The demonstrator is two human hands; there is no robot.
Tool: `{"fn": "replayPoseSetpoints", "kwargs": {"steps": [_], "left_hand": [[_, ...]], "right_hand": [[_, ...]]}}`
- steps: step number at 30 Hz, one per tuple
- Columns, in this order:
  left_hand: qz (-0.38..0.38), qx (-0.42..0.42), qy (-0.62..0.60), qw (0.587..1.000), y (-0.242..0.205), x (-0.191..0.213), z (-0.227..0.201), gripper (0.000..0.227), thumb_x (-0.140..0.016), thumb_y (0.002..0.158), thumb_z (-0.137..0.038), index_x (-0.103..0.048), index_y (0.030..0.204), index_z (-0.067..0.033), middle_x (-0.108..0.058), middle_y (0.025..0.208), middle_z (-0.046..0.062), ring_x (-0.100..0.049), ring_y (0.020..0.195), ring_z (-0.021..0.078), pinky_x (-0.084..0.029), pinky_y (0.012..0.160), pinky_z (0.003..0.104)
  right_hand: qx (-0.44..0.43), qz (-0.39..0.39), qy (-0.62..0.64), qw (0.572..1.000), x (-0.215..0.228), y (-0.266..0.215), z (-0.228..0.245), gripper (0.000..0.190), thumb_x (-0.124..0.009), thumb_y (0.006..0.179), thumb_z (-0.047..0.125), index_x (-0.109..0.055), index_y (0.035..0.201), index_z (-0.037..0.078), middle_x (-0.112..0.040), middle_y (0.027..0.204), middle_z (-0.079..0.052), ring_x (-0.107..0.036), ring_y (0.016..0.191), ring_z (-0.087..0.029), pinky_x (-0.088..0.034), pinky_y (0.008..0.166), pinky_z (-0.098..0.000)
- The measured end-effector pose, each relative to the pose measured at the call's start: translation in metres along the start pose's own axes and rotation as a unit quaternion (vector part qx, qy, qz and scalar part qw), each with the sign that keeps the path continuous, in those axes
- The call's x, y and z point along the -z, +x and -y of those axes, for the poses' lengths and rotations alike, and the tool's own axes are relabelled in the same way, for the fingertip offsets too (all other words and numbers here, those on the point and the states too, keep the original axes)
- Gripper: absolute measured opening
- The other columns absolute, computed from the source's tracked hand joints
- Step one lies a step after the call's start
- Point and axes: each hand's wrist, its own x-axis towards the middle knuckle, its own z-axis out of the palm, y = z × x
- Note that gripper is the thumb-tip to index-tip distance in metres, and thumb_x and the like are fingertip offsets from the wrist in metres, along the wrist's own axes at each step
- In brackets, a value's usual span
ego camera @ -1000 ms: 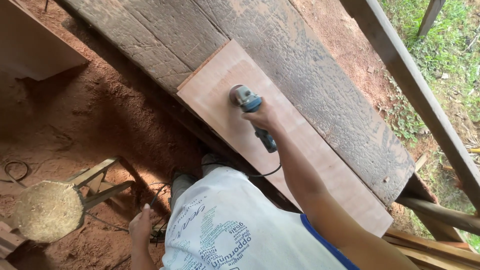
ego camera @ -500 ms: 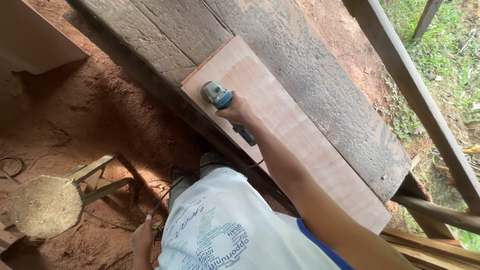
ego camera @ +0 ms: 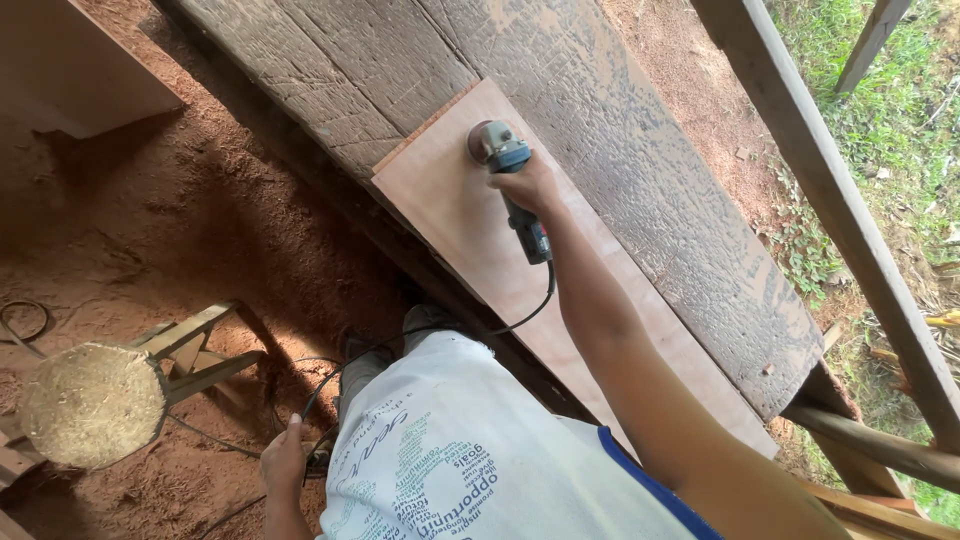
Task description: The person picks up a rectangular wooden plank from a stack and places it on a workbench. They then use a handheld power sander to smooth the surface of the plank, moving the tool back and forth along the length of the wood.
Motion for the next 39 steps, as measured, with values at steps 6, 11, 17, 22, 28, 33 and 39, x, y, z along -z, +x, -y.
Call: {"fn": "replayPoseSetpoints", "kwargs": {"steps": [6, 11, 17, 22, 28, 33, 39], "left_hand": [[0.010, 0.018, -0.007, 1.000, 0.000, 0.000, 0.011, 0.057, -0.061, 0.101, -0.053, -0.077, 0.109, 0.0014, -0.074, 0.097, 0.018, -0.068, 0.090, 0.0262, -0.051, 0.085, 0.040], [0.015, 0.012, 0.002, 1.000, -0.009, 0.009, 0.011, 0.057, -0.058, 0.102, -0.054, -0.078, 0.107, -0.0007, -0.073, 0.097, 0.014, -0.068, 0.089, 0.0241, -0.051, 0.085, 0.040], [0.006, -0.002, -0.055, 0.998, 0.015, 0.011, 0.029, 0.058, -0.062, 0.102, -0.051, -0.078, 0.098, 0.0042, -0.075, 0.093, 0.014, -0.066, 0.083, 0.0242, -0.053, 0.082, 0.040], [0.001, -0.037, 0.064, 0.997, 0.014, 0.017, 0.012, 0.056, -0.059, 0.104, -0.050, -0.081, 0.102, 0.0008, -0.077, 0.094, 0.015, -0.070, 0.087, 0.0244, -0.052, 0.084, 0.039], [0.007, -0.024, -0.060, 0.998, 0.027, 0.013, 0.024, 0.058, -0.064, 0.102, -0.050, -0.076, 0.114, 0.0057, -0.075, 0.106, 0.015, -0.069, 0.092, 0.0254, -0.054, 0.085, 0.037], [0.011, -0.022, -0.055, 0.998, 0.027, 0.008, 0.031, 0.058, -0.064, 0.101, -0.050, -0.076, 0.113, 0.0060, -0.075, 0.107, 0.015, -0.070, 0.092, 0.0249, -0.053, 0.085, 0.036], [0.021, 0.002, -0.001, 1.000, 0.015, 0.008, 0.024, 0.059, -0.061, 0.101, -0.054, -0.078, 0.113, 0.0013, -0.076, 0.109, 0.014, -0.072, 0.094, 0.0263, -0.052, 0.091, 0.038]], "right_hand": [[0.005, -0.043, -0.010, 0.999, 0.020, 0.020, -0.022, 0.056, -0.085, 0.060, 0.036, -0.070, 0.105, 0.006, -0.075, 0.092, -0.013, -0.073, 0.082, -0.023, -0.057, 0.077, -0.0368], [-0.078, -0.055, 0.038, 0.995, 0.038, 0.018, -0.047, 0.058, -0.084, 0.061, 0.035, -0.067, 0.108, 0.006, -0.074, 0.091, -0.010, -0.073, 0.077, -0.022, -0.060, 0.071, -0.0366], [-0.085, -0.111, 0.160, 0.977, 0.041, -0.018, -0.042, 0.047, -0.084, 0.066, 0.031, -0.072, 0.103, 0.004, -0.070, 0.087, -0.008, -0.068, 0.072, -0.020, -0.058, 0.066, -0.0382], [-0.016, -0.075, 0.066, 0.995, 0.028, -0.015, -0.045, 0.059, -0.087, 0.065, 0.034, -0.065, 0.111, 0.004, -0.073, 0.093, -0.010, -0.071, 0.080, -0.020, -0.058, 0.073, -0.0362], [-0.030, -0.052, 0.037, 0.997, 0.013, -0.027, -0.032, 0.078, -0.086, 0.062, 0.042, -0.056, 0.123, 0.002, -0.071, 0.103, -0.015, -0.071, 0.087, -0.024, -0.058, 0.077, -0.0390], [0.000, -0.017, -0.018, 1.000, -0.002, -0.037, -0.034, 0.077, -0.086, 0.063, 0.043, -0.058, 0.121, 0.001, -0.072, 0.099, -0.014, -0.072, 0.089, -0.024, -0.058, 0.078, -0.0394], [0.049, 0.034, -0.033, 0.998, -0.031, -0.060, -0.030, 0.076, -0.087, 0.064, 0.043, -0.058, 0.120, 0.000, -0.073, 0.096, -0.014, -0.073, 0.086, -0.024, -0.059, 0.077, -0.0385]]}}
